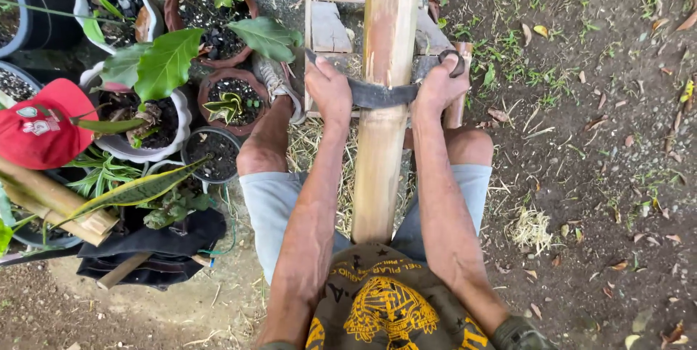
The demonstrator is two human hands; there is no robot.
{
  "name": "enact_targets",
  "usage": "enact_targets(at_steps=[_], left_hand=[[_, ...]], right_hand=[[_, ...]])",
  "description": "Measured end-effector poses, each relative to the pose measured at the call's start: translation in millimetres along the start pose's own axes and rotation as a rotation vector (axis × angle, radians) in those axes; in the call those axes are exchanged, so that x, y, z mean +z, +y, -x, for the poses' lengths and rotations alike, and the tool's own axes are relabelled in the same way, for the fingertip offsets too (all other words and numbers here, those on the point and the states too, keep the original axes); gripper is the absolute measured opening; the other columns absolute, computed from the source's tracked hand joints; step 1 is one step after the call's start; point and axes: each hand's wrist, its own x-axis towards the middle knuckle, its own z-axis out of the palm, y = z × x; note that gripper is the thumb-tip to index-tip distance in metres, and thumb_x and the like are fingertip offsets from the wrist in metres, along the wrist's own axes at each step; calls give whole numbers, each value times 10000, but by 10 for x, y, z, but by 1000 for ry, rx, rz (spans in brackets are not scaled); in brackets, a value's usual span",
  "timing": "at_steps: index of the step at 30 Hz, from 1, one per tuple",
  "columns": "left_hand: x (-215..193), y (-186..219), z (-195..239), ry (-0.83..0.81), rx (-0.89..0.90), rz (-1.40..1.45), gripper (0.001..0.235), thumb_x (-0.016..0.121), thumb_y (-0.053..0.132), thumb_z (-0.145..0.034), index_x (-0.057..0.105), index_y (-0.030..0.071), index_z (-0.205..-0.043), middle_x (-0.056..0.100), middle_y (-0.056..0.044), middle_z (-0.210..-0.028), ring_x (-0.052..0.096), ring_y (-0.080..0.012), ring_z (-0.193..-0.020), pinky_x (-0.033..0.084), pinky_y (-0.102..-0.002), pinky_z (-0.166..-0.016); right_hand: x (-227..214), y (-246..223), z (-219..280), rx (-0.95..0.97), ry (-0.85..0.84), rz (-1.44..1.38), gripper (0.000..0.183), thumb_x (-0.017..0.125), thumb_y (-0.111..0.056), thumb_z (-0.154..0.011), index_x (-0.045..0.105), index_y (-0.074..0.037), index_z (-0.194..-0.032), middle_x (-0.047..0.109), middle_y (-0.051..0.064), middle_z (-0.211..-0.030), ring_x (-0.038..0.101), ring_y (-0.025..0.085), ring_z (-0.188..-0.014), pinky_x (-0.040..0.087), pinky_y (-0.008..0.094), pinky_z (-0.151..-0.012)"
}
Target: Shave the outer layer of a bamboo pole using a curved blade tool.
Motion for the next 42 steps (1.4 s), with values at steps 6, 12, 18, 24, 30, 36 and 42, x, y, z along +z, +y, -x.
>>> enact_targets(at_steps=[6, 12, 18, 24, 30, 36, 42], left_hand=[[217, 82, -269, -15, -54, 51, 332, 443, 198, -1032, 565, -85, -907, 631, -246, -701, 633, -406, -641, 460, -513, -666], [454, 177, -505, 90, 66, 36, 328, 458, 191, -1047, 578, -94, -938, 656, -284, -806, 650, -458, -752, 481, -524, -742], [528, 419, -696, 38, 4, 79, 322, 442, 186, -1040, 556, -72, -883, 652, -242, -740, 657, -390, -680, 481, -514, -682], [1088, 734, -1384, -22, -69, 147, 320, 414, 197, -1035, 544, -43, -869, 675, -188, -716, 693, -300, -627, 525, -481, -640], [1507, 550, -1743, 61, 9, 30, 291, 529, 181, -949, 629, -84, -882, 735, -262, -819, 722, -367, -764, 536, -499, -742], [1185, 527, -1390, 14, 6, 58, 307, 500, 187, -958, 597, -91, -871, 711, -266, -814, 689, -394, -749, 527, -499, -777], [408, 180, -557, -18, -86, 147, 354, 423, 206, -1040, 556, -50, -836, 633, -198, -712, 619, -303, -638, 470, -495, -650]], right_hand=[[310, -110, -239, 109, -19, -30, 271, 576, -211, -928, 597, 58, -905, 599, 129, -804, 552, 259, -694, 450, 450, -634], [600, 10, -579, -69, 3, -9, 313, 605, -231, -929, 561, 41, -780, 566, 95, -748, 514, 209, -678, 462, 419, -656], [829, -143, -749, -16, -69, -86, 272, 599, -233, -905, 549, 8, -789, 543, 71, -734, 536, 214, -631, 465, 443, -572], [1595, -257, -1390, -59, -10, -126, 297, 672, -243, -832, 582, 26, -745, 585, 66, -669, 574, 194, -607, 491, 442, -557], [1947, -157, -1754, -191, -10, -147, 396, 771, -288, -740, 566, 50, -719, 577, 64, -652, 509, 165, -635, 458, 443, -567], [1489, -345, -1305, -190, -18, -84, 376, 731, -299, -825, 581, 44, -787, 602, 84, -722, 558, 194, -685, 487, 435, -644], [704, -363, -504, -107, -94, 72, 281, 598, -241, -930, 600, 35, -877, 630, 105, -763, 629, 234, -656, 532, 433, -630]])
